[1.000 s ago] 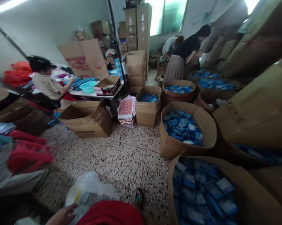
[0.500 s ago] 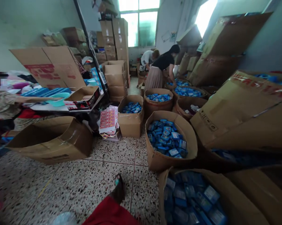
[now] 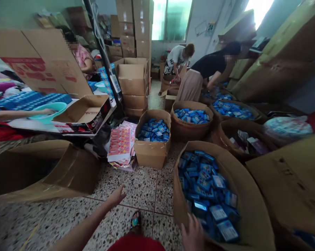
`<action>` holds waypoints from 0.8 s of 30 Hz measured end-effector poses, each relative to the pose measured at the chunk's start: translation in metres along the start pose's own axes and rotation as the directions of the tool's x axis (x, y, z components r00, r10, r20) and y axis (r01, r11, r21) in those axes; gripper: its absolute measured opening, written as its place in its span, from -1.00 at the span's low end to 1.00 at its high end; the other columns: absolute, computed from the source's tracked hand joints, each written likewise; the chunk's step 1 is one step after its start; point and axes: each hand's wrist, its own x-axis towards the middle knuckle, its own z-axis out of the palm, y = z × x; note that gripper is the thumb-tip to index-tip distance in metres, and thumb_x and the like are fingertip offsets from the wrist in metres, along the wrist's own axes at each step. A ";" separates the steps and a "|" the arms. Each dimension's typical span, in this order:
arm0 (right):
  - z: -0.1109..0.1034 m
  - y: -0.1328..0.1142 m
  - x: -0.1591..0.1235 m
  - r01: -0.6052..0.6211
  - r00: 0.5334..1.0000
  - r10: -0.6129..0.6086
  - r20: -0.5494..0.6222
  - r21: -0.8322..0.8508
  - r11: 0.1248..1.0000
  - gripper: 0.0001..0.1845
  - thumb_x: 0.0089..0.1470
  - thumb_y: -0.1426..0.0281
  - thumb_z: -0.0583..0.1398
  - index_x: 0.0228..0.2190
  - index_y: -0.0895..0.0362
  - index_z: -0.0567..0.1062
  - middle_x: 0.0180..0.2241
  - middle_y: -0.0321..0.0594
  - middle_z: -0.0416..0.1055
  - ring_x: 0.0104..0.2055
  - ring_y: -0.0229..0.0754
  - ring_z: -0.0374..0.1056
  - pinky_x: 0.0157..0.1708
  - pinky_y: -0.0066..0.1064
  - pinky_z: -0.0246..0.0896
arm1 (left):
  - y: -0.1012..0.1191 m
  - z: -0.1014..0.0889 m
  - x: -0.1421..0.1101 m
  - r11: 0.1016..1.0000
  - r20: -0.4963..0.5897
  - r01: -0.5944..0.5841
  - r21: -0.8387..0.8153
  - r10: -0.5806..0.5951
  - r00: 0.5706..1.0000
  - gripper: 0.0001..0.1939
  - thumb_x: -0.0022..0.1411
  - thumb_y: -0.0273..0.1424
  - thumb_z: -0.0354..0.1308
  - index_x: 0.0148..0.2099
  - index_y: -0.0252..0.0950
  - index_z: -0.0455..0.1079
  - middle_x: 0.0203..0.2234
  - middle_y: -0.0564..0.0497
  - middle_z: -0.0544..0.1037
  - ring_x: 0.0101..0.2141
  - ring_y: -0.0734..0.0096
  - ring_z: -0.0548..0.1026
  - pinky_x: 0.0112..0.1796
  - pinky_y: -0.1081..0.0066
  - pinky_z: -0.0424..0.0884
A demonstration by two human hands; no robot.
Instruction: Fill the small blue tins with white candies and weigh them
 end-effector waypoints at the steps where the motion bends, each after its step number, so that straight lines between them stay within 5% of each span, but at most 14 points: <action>1: 0.021 -0.021 0.029 0.140 0.989 -0.138 0.043 -0.032 0.990 -0.65 -0.13 0.44 0.29 -0.20 0.08 0.50 -0.01 -0.01 0.37 0.18 0.17 0.15 0.23 0.03 0.00 | 0.016 -0.018 0.032 0.999 -0.032 -0.035 0.003 0.035 0.999 -0.43 0.19 -0.43 -0.03 0.24 -0.44 0.13 0.13 -0.25 0.34 0.15 0.32 0.30 0.10 0.43 0.18; 5: 0.085 -0.111 0.135 0.467 0.874 -0.416 0.250 -0.197 0.862 -0.52 -0.03 0.45 0.16 -0.01 0.14 0.42 0.10 -0.04 0.31 0.24 0.09 0.08 0.25 -0.06 -0.05 | 0.075 -0.075 0.142 0.990 -0.154 -0.136 0.029 0.138 0.978 -0.32 0.18 -0.40 0.00 0.32 -0.42 -0.05 0.22 -0.26 0.19 0.23 0.22 0.14 0.15 0.30 0.11; 11: 0.140 -0.203 0.258 0.570 0.810 -0.413 0.416 -0.392 0.722 -0.33 0.00 0.49 0.14 0.18 0.22 0.21 0.25 -0.04 0.10 0.33 0.04 -0.11 0.27 -0.16 -0.13 | 0.130 -0.110 0.246 0.977 -0.272 -0.131 0.170 0.174 0.946 -0.26 0.16 -0.41 0.01 0.35 -0.40 -0.11 0.30 -0.29 0.01 0.30 0.00 -0.08 0.18 0.05 0.03; 18: 0.177 -0.208 0.337 0.703 0.681 -0.395 0.617 -0.400 0.588 -0.25 -0.06 0.48 0.23 0.19 0.14 0.18 0.27 -0.04 0.06 0.34 0.07 -0.14 0.25 -0.01 -0.19 | 0.135 -0.106 0.300 0.937 -0.199 -0.108 0.331 0.181 0.963 -0.46 0.15 -0.51 -0.03 0.20 -0.33 0.23 0.10 -0.26 0.34 0.10 0.06 0.27 0.11 0.01 0.07; 24: 0.180 -0.214 0.339 0.687 0.702 -0.366 0.611 -0.445 0.574 -0.35 0.05 0.56 0.12 0.18 0.08 0.19 0.15 0.01 0.24 0.20 0.02 0.15 0.13 -0.09 0.06 | 0.135 -0.110 0.299 0.907 -0.105 -0.099 0.409 0.155 0.982 -0.60 0.20 -0.49 -0.08 0.05 -0.30 0.39 0.05 -0.21 0.37 0.05 0.08 0.27 0.01 0.13 0.16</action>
